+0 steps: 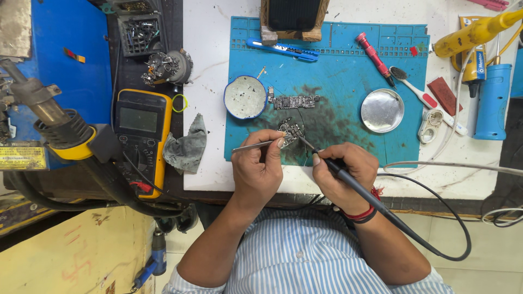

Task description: The person uses a soldering iron and tweezers to apply solder to specific points on a small circuit board. They repeatedly reposition the board and apply heat to different areas while holding the board steady with tweezers.

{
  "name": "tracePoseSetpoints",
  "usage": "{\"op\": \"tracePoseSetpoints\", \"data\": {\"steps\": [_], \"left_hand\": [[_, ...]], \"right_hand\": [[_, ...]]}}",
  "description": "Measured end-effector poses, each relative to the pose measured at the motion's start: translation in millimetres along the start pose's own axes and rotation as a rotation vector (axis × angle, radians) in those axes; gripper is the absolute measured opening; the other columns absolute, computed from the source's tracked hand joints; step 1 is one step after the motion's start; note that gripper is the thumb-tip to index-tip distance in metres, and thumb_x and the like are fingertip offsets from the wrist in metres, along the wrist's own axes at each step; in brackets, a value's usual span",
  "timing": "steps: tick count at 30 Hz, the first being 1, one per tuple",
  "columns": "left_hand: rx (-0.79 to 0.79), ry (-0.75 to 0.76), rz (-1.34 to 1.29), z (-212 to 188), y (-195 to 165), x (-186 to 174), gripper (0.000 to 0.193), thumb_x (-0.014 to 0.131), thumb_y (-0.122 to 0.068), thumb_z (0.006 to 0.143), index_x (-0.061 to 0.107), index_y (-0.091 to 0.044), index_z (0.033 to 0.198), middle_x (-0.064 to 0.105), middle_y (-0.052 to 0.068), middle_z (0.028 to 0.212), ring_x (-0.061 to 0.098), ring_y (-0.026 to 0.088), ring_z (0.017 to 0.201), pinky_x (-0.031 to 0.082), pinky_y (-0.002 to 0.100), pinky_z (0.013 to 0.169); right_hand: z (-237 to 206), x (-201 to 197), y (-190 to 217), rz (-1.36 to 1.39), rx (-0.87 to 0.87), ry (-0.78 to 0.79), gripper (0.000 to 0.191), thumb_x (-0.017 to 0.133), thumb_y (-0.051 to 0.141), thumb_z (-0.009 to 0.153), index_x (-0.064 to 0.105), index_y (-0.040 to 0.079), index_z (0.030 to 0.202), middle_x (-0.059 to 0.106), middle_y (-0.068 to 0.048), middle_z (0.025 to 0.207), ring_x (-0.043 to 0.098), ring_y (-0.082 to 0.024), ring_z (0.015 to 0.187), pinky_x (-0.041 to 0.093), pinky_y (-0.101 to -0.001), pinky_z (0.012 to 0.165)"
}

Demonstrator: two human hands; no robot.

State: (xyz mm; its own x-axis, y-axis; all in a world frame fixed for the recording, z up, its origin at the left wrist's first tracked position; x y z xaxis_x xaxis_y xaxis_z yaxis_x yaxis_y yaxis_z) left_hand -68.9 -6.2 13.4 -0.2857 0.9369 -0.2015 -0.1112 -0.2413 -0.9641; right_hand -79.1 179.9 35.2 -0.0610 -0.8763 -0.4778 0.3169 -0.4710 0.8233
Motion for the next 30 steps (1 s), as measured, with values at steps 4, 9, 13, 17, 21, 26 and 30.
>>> {"op": "tracePoseSetpoints", "data": {"steps": [4,9,13,17,21,26,30], "left_hand": [[0.034,-0.008,0.014,-0.4,-2.4,-0.7,0.006,0.068,-0.004,0.101,0.068,0.000,0.106,0.073,0.008,0.090,0.069,0.010,0.072,0.054,0.024,0.063],[0.008,-0.001,0.001,-0.1,-0.5,-0.3,0.006,0.067,-0.003,0.101,0.068,0.000,0.106,0.074,0.008,0.090,0.069,0.010,0.071,0.054,0.024,0.062],[0.013,-0.003,0.010,-0.1,-1.0,-1.0,0.006,0.067,-0.004,0.101,0.068,0.000,0.106,0.074,0.008,0.090,0.069,0.010,0.071,0.054,0.024,0.062],[0.010,0.000,0.007,1.3,-0.6,-0.5,0.006,0.068,-0.004,0.101,0.068,0.000,0.106,0.074,0.009,0.089,0.069,0.010,0.070,0.054,0.025,0.062],[0.022,0.000,0.025,0.7,-1.6,-0.4,0.006,0.068,-0.003,0.101,0.068,0.000,0.106,0.074,0.009,0.090,0.070,0.011,0.072,0.055,0.025,0.063],[0.036,-0.008,0.023,-0.2,-2.9,-1.0,0.006,0.068,-0.003,0.101,0.067,0.000,0.106,0.073,0.009,0.090,0.070,0.012,0.073,0.055,0.025,0.063],[0.008,0.000,0.003,0.2,-1.0,0.0,0.006,0.068,-0.003,0.101,0.068,0.000,0.106,0.073,0.009,0.088,0.069,0.011,0.070,0.054,0.025,0.061]], "right_hand": [[0.2,0.2,1.4,-0.007,-0.016,0.006,0.010,0.077,0.001,0.082,0.069,0.002,0.088,0.066,-0.005,0.073,0.060,-0.013,0.061,0.044,-0.0268,0.058],[0.4,0.6,1.2,-0.018,-0.015,0.005,0.011,0.078,0.001,0.081,0.069,0.002,0.088,0.066,-0.005,0.073,0.061,-0.013,0.062,0.044,-0.0271,0.059],[1.1,0.5,2.1,0.001,-0.022,0.008,0.011,0.078,0.001,0.082,0.069,0.002,0.089,0.067,-0.005,0.075,0.062,-0.013,0.063,0.045,-0.0269,0.060],[1.9,0.8,2.3,-0.008,-0.008,0.007,0.011,0.078,0.001,0.083,0.069,0.002,0.089,0.066,-0.005,0.074,0.061,-0.013,0.062,0.044,-0.0266,0.059],[1.5,0.8,3.4,0.001,-0.014,0.010,0.010,0.077,0.001,0.082,0.069,0.002,0.089,0.067,-0.005,0.075,0.062,-0.013,0.062,0.044,-0.0261,0.058],[1.4,0.1,3.2,-0.013,-0.015,0.008,0.011,0.077,0.001,0.081,0.069,0.002,0.089,0.066,-0.005,0.074,0.061,-0.013,0.062,0.044,-0.0263,0.059],[1.4,1.1,3.1,-0.020,-0.027,0.008,0.011,0.077,0.001,0.081,0.069,0.002,0.088,0.066,-0.006,0.073,0.061,-0.013,0.061,0.043,-0.0265,0.058]]}}
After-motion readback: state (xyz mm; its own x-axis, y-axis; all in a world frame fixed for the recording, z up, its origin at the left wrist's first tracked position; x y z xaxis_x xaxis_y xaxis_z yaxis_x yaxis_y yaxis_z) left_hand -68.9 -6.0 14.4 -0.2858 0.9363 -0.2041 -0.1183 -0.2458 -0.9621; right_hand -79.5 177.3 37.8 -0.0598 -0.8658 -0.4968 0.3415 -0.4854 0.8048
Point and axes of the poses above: each hand's wrist, its own z-axis towards the middle knuckle, its own x-axis out of the palm, y = z × x, the point moved 5 cm from there along z, towards the middle knuckle
